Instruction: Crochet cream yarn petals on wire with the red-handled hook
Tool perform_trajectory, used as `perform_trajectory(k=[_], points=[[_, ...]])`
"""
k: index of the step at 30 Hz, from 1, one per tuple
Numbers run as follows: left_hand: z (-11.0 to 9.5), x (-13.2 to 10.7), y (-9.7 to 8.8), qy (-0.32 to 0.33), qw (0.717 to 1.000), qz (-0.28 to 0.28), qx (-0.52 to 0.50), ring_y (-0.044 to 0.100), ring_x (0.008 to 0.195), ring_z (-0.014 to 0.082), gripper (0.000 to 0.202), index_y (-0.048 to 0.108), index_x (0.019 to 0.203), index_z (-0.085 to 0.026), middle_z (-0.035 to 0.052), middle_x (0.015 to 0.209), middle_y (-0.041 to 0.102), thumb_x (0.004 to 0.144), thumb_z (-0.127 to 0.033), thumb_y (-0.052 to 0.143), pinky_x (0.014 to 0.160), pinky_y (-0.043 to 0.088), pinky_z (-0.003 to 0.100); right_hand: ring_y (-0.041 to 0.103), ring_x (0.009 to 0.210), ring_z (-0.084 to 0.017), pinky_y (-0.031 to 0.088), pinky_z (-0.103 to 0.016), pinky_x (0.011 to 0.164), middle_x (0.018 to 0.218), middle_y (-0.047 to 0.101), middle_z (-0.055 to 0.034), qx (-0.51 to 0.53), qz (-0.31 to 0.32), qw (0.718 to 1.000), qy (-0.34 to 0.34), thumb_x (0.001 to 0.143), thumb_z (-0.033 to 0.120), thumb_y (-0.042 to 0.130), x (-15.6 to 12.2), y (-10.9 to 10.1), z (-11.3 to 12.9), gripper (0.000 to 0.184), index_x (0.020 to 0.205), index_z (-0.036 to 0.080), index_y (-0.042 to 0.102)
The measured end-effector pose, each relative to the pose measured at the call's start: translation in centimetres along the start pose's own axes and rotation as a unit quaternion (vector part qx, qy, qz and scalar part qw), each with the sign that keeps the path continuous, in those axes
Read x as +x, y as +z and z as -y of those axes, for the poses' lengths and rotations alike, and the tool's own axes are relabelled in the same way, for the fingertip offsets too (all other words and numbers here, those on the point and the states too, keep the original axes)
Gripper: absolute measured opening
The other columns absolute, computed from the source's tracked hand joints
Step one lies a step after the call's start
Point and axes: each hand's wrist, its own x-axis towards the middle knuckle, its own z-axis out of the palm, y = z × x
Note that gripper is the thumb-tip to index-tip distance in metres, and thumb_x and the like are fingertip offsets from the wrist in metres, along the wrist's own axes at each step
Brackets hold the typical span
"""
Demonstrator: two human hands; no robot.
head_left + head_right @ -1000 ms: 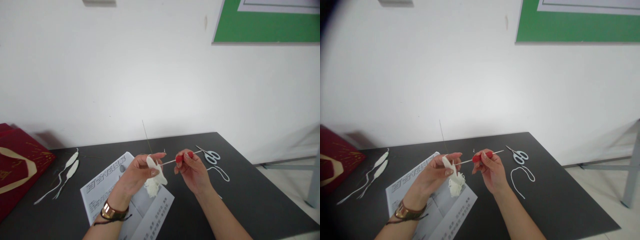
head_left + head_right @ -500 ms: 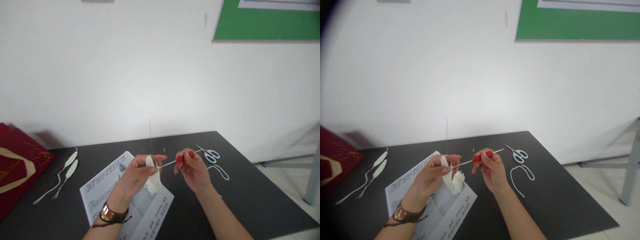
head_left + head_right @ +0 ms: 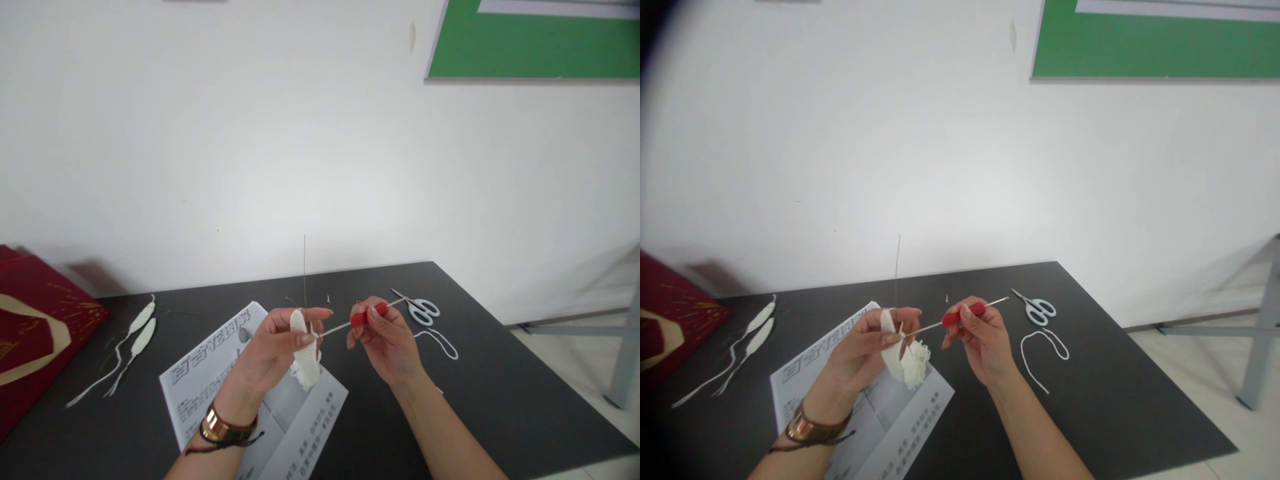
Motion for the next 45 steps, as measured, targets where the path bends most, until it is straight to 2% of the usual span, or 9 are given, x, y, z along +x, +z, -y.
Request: perform_trajectory(k=[24,27,31,34,38,42,45], points=[[0.3,0.2,-0.2,-0.001,1.0,0.008,0.007,0.05,0.058,0.0101,0.033,0.071,0.098,-0.012,0.0025,0.067,0.058,0.066,-0.017,0.071,0.054,0.039,0.023,0.056,0.047,-0.009,0.054,-0.022,0.045,0.065,0.066,-0.0007,-0.006,-0.012,1.0,0.006,0.077,0.024,0.067,-0.1,0.3,-0.5,0.009,0.075,0.016,0.069],[0.4,0.2,-0.2,0.005,1.0,0.011,0.021,0.05,0.061,0.0107,0.034,0.07,0.103,-0.015,0.0026,0.069,0.058,0.069,-0.02,0.071,0.057,0.038,0.024,0.055,0.046,-0.009,0.054,-0.021,0.044,0.061,0.065,-0.0001,0.013,-0.026,0.999,0.023,0.075,0.024,0.068,-0.1,0.4,-0.6,0.009,0.076,0.015,0.069],[0.8,0.4,-0.3,0.024,0.999,0.031,0.033,0.05,0.064,0.0124,0.044,0.068,0.109,-0.018,0.0026,0.068,0.059,0.067,-0.027,0.075,0.059,0.037,0.025,0.054,0.045,-0.007,0.052,-0.016,0.043,0.056,0.062,0.0012,0.064,-0.046,0.993,0.092,0.076,0.027,0.069,-0.1,0.6,-1.2,0.013,0.076,0.014,0.068],[1.1,0.7,-0.2,0.033,0.998,0.008,0.056,0.052,0.065,0.0117,0.047,0.067,0.11,-0.02,0.0012,0.068,0.061,0.064,-0.023,0.078,0.063,0.039,0.025,0.054,0.047,-0.006,0.051,-0.013,0.044,0.055,0.061,0.0017,0.112,-0.05,0.982,0.142,0.075,0.027,0.069,-0.2,0.7,-1.7,0.015,0.076,0.013,0.068],[1.6,0.9,0.0,0.01,0.996,-0.032,0.079,0.059,0.075,0.0137,0.04,0.07,0.105,-0.023,0.0034,0.081,0.07,0.066,-0.013,0.075,0.076,0.042,0.028,0.056,0.048,-0.006,0.051,-0.012,0.044,0.056,0.063,0.0016,0.15,-0.072,0.971,0.171,0.071,0.026,0.072,0.0,0.6,-1.9,0.015,0.077,0.012,0.068],[2.0,1.1,-0.1,0.007,0.994,-0.065,0.092,0.06,0.073,0.0131,0.036,0.071,0.101,-0.022,0.0033,0.083,0.072,0.066,-0.014,0.075,0.075,0.043,0.028,0.057,0.049,-0.006,0.053,-0.014,0.045,0.06,0.065,0.0009,0.125,-0.097,0.978,0.135,0.073,0.025,0.071,0.1,0.4,-2.0,0.015,0.079,0.012,0.068],[1.7,1.1,-0.2,0.002,0.992,-0.078,0.098,0.059,0.07,0.013,0.036,0.07,0.103,-0.021,0.0027,0.079,0.071,0.067,-0.016,0.074,0.074,0.043,0.028,0.056,0.047,-0.007,0.053,-0.016,0.042,0.059,0.063,0.0014,0.088,-0.09,0.987,0.103,0.077,0.028,0.068,0.2,0.4,-2.1,0.016,0.08,0.012,0.068]])
